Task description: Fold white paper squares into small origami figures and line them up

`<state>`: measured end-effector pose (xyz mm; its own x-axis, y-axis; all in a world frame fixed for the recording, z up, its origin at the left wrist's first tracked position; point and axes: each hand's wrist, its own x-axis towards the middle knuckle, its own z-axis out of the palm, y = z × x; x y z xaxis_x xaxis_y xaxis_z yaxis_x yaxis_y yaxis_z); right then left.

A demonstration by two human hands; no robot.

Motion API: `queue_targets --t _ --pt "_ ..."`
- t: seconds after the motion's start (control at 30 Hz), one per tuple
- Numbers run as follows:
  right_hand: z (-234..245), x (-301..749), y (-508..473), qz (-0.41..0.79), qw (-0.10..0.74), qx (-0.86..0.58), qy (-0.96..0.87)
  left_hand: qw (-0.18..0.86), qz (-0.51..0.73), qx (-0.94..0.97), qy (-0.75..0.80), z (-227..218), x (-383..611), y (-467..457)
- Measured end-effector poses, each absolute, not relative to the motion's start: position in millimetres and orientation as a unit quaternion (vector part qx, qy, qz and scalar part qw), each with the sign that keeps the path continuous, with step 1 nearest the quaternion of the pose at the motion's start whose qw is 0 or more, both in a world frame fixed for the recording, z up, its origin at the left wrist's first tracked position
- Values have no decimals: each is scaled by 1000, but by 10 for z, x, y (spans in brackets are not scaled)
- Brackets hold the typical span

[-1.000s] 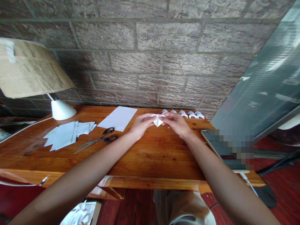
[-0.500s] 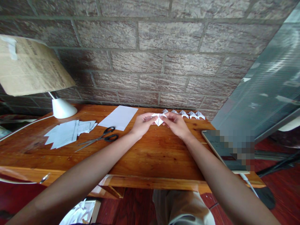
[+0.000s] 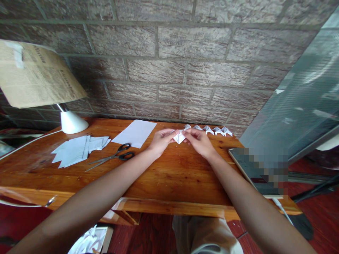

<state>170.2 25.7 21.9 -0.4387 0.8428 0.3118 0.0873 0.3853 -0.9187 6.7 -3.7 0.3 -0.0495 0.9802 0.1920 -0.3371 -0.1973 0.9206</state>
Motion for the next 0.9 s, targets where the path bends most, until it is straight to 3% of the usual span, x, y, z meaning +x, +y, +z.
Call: queue_targets --t 0.4,0.67,0.9 --pt "313 1776 269 451 387 -312 -741 534 617 461 348 -2 60 -39" --pt "170 1716 284 336 466 -323 -752 540 615 460 343 44 60 -63" --pt "164 1716 313 502 407 -299 -702 541 624 432 363 23 46 -19"
